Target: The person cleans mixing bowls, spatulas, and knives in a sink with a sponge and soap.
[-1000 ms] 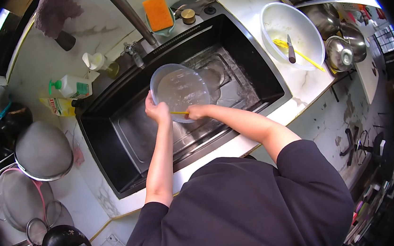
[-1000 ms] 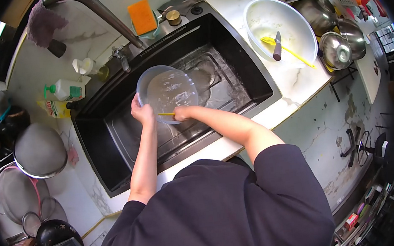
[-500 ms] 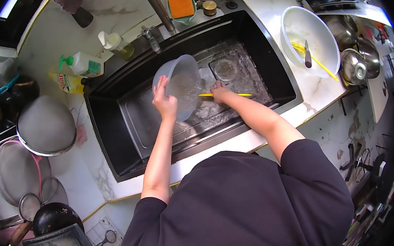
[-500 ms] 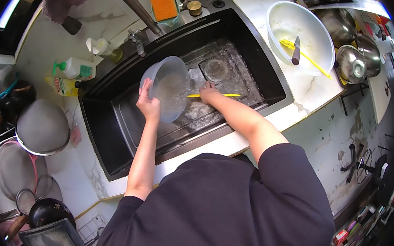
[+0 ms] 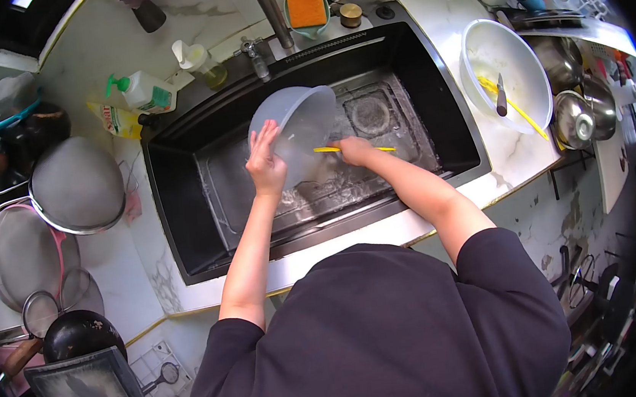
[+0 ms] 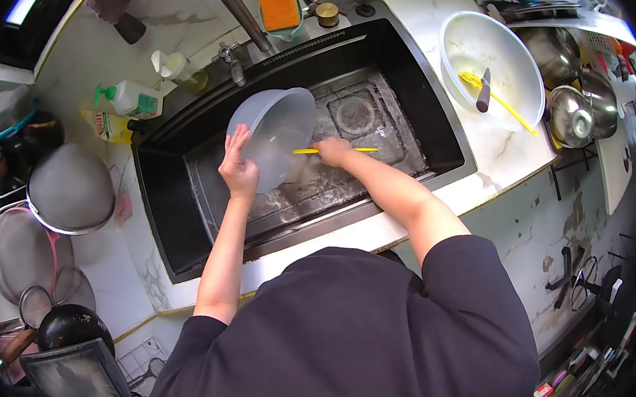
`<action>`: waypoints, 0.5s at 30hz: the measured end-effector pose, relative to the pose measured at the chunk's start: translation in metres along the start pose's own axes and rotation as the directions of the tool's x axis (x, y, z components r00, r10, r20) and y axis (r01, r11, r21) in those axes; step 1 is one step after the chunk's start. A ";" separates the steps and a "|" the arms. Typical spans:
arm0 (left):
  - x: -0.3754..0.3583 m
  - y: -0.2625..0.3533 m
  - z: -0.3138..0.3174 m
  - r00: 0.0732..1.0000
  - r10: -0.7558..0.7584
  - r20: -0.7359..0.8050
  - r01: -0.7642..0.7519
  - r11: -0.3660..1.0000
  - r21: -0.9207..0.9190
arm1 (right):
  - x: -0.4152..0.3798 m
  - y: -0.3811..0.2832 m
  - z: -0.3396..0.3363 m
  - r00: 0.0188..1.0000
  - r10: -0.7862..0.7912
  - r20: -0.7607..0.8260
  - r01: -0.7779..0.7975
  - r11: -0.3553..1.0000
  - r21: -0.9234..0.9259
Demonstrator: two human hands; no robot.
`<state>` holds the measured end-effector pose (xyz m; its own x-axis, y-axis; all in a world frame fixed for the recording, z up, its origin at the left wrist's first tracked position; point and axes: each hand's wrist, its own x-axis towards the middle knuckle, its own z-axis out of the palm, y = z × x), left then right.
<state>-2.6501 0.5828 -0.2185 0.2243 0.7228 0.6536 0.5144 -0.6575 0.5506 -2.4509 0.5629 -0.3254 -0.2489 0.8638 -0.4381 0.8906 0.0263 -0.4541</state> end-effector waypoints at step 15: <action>-0.056 -0.071 -0.039 0.522 -0.852 -0.039 0.684 0.445 -0.578 | 0.013 -0.002 -0.027 0.883 0.054 -0.466 0.403 0.420 0.813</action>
<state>-2.7316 0.5807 -0.2736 -0.3537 0.9291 -0.1081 -0.0957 0.0790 0.9923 -2.4452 0.5882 -0.3093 0.0062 0.9987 -0.0497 -0.0356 -0.0495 -0.9981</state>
